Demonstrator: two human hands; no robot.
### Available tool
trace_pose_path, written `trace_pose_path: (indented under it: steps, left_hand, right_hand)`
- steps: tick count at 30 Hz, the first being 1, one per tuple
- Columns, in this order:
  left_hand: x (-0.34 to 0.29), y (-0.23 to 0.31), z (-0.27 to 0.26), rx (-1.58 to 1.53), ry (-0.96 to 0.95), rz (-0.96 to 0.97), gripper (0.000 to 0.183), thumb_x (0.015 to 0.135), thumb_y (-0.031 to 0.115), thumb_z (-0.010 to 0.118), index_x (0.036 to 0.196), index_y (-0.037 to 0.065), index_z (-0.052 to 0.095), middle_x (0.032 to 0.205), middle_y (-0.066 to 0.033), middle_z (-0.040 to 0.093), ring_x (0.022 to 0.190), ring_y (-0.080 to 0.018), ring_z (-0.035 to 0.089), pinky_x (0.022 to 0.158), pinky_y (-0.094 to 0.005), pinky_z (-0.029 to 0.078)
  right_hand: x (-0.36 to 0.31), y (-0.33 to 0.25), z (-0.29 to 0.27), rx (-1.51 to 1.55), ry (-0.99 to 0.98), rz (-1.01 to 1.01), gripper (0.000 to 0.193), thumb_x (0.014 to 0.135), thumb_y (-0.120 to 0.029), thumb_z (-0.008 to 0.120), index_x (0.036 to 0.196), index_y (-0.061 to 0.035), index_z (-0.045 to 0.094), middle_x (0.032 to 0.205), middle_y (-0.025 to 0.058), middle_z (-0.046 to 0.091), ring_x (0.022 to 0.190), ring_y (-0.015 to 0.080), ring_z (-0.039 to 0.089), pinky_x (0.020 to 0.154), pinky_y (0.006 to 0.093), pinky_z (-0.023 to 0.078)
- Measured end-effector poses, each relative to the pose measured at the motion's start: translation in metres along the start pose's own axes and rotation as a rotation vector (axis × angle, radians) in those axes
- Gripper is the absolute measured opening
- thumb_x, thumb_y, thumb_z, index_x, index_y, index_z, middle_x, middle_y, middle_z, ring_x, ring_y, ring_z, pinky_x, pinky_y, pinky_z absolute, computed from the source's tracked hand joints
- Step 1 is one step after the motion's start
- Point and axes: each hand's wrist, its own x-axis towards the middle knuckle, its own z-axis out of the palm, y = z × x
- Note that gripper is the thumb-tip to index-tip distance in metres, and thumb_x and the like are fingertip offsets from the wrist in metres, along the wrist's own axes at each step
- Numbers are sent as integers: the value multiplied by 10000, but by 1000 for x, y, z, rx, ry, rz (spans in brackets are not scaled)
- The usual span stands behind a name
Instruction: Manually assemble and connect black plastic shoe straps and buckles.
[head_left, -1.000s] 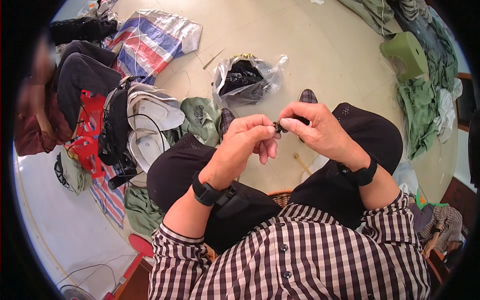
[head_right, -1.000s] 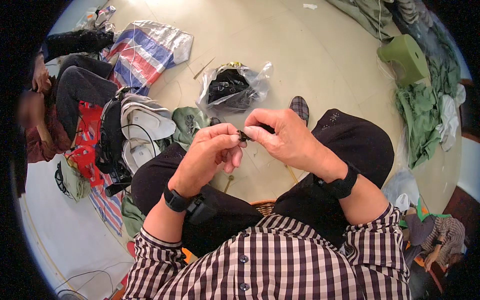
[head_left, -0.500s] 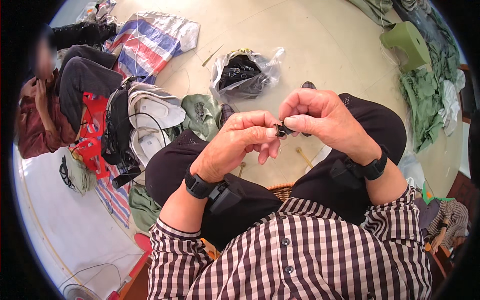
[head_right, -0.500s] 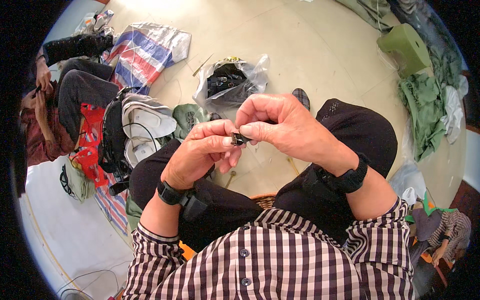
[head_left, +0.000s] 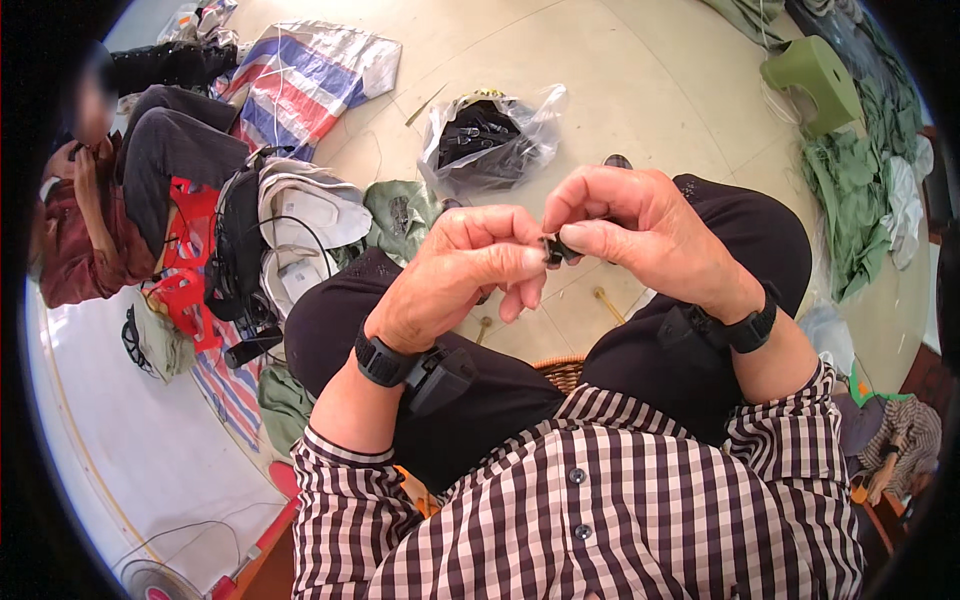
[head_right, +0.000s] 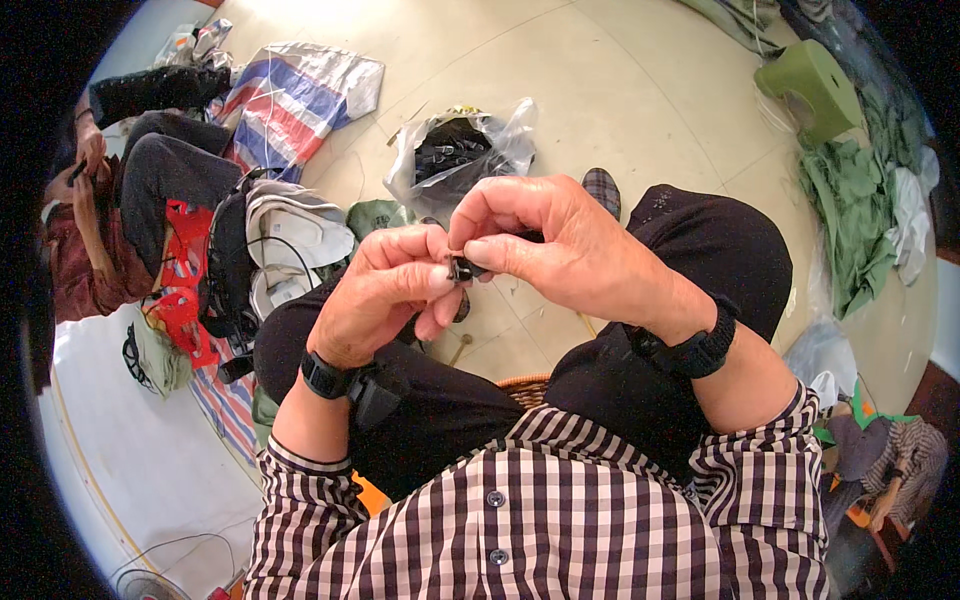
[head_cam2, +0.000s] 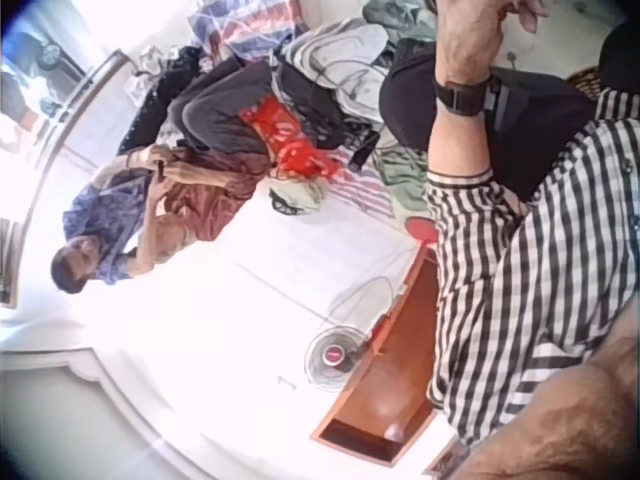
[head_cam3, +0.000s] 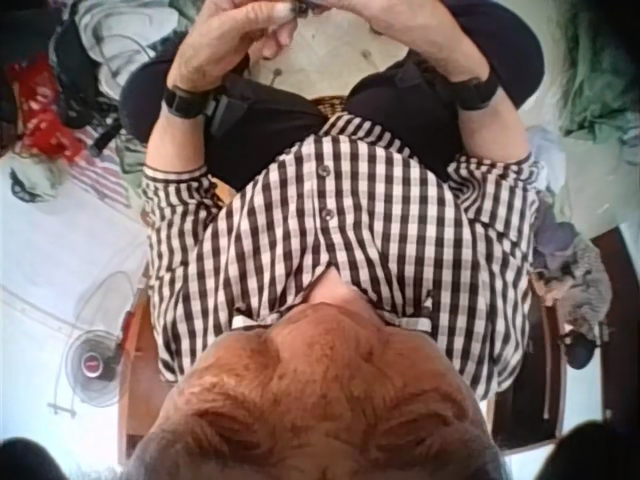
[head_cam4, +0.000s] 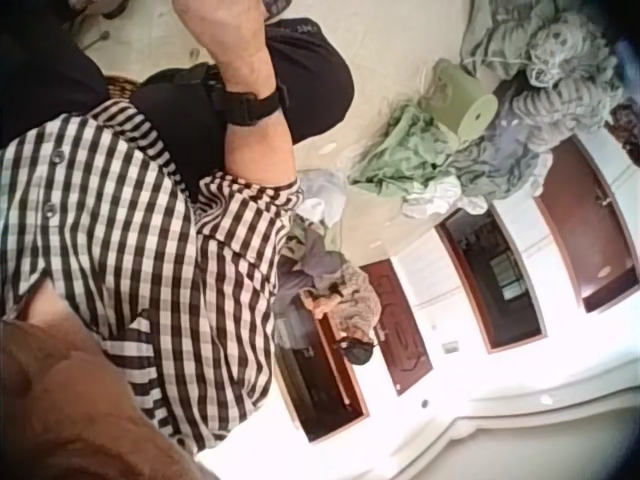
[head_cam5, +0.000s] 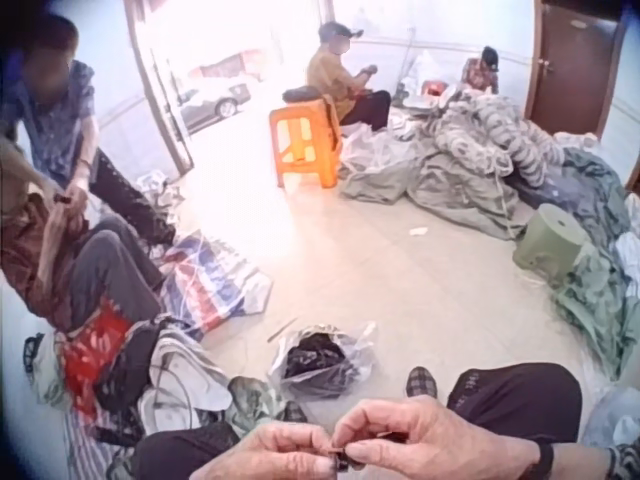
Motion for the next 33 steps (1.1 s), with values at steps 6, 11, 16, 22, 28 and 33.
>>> trace_pose_path:
  steps: [6,11,16,22,28,33]
  left_hand:
    - [-2,-2,0,-81,51,32,144,890,150,551,818,28,575,607,-40,577,449,-72,489,434,-184,388]
    - [-3,-7,2,-99,76,76,116,901,137,537,853,32,553,605,-51,583,401,-65,444,383,-186,345]
    - [-9,-4,3,-128,66,101,128,909,131,517,894,11,560,612,-59,587,399,-67,449,378,-195,361]
    - [-13,-5,0,-140,7,84,147,910,132,517,910,-10,555,595,-69,580,380,-70,445,371,-201,387]
    - [-16,-6,2,-78,25,120,145,908,131,523,910,-10,555,573,-60,565,366,-58,427,354,-189,379]
    - [-18,-6,1,-182,-32,80,133,905,107,516,930,-18,557,569,-63,562,354,-49,405,343,-194,392]
  right_hand:
    - [2,0,11,-575,83,-348,219,767,-68,661,953,0,568,844,104,602,765,235,605,695,303,475]
    - [5,8,13,-657,129,-428,266,723,-55,699,953,-11,573,841,115,594,762,260,603,668,308,474]
    - [1,4,12,-568,94,-338,253,721,-38,697,940,-12,574,848,106,602,758,242,608,662,298,468]
    - [0,11,18,-617,142,-471,268,702,-21,711,930,-17,572,838,97,603,738,212,604,649,290,467]
    - [0,11,19,-586,125,-486,287,677,22,700,929,-21,571,814,90,606,729,196,607,639,272,469]
    - [-5,16,19,-513,140,-510,279,673,48,679,923,-6,567,829,97,621,741,189,614,655,269,477]
